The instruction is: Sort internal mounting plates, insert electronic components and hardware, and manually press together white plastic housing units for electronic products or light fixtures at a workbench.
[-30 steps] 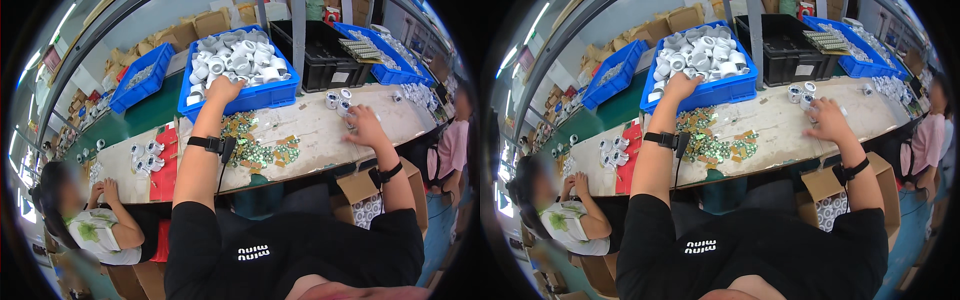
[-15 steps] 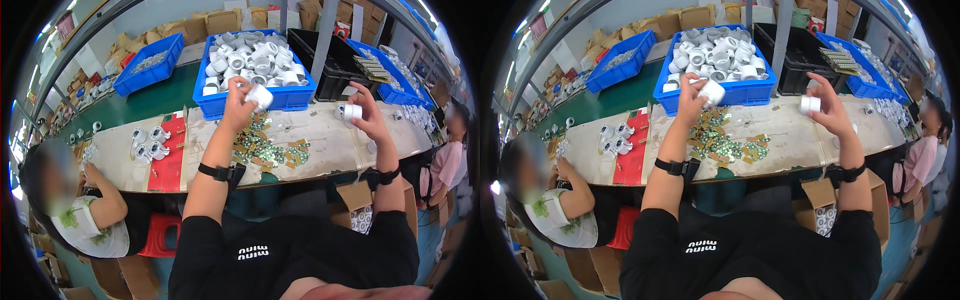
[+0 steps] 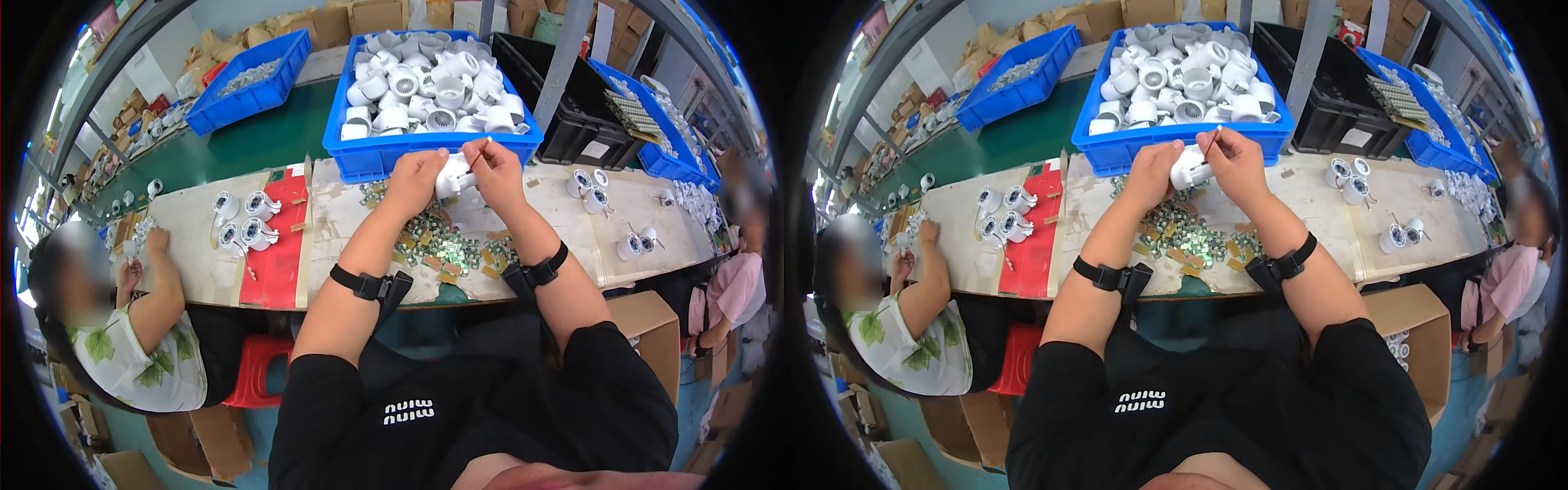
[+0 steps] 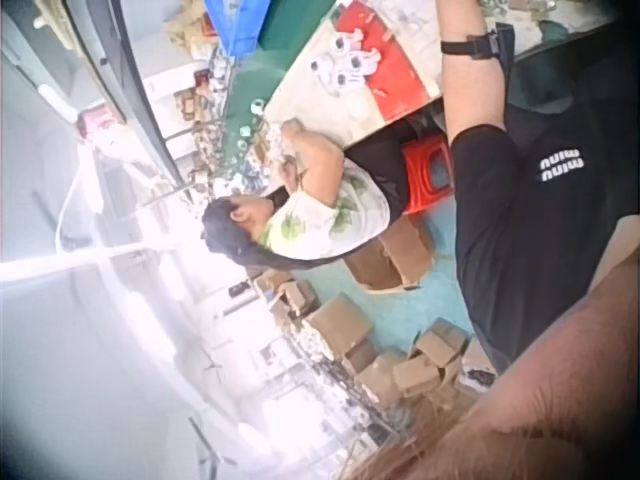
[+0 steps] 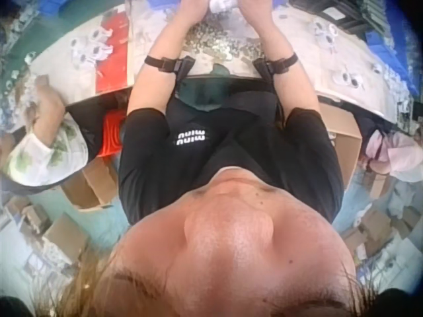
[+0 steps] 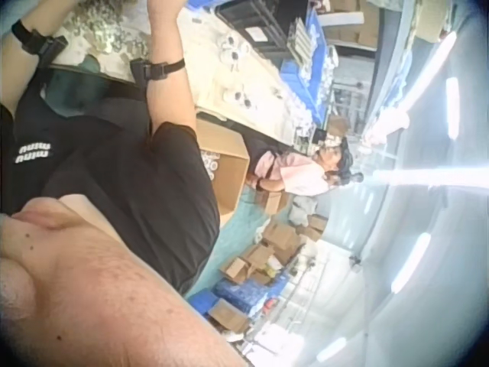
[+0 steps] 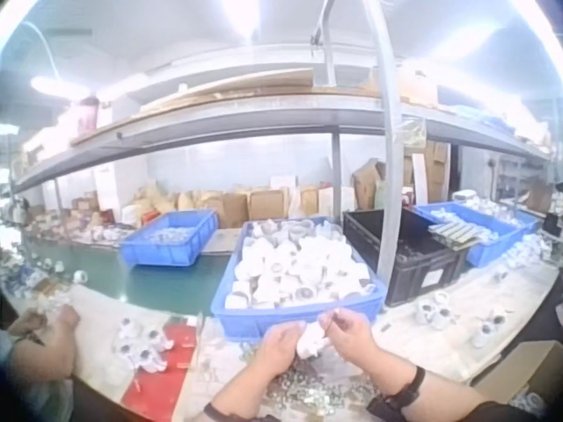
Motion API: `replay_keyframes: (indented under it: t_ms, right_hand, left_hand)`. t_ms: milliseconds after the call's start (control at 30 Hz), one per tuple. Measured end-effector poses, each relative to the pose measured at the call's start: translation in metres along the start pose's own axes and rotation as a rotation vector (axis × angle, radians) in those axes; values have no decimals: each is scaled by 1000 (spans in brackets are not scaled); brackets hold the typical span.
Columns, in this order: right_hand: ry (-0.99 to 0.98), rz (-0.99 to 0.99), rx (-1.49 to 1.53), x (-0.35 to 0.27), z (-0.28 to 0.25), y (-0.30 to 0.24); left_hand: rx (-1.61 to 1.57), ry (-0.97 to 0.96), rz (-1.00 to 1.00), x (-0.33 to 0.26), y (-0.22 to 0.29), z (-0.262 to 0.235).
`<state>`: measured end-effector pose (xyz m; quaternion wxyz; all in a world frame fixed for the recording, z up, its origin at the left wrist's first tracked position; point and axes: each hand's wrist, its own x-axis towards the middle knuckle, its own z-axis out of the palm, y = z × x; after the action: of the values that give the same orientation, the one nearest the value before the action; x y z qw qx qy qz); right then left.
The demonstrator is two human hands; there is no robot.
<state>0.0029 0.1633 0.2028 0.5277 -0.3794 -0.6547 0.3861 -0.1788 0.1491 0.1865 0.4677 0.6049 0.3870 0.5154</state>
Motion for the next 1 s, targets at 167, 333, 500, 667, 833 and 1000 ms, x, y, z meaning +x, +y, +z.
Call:
replay_keyframes:
  t_ms: [167,333,500,667,833,1000]
  right_hand:
    - [-294,-210,189,2,-19,4]
    - [-425,-110,270,4,-23,10]
    - [-393,-117,193,8,-26,4]
    - [-440,259,401,6,-22,6]
    - [-436,298,510,2,-10,9]
    - [-554,8,-354,18,-29,27]
  left_hand:
    - [-112,97,-170,1,7,3]
    - [143,105,8,5,-16,-9]
    - [438,576,601,2,10,21]
    - [-376,0,320,-5,15,13]
    - [-475,-16,309,1,2,-4]
    - [-458,252,243,10,6,0]
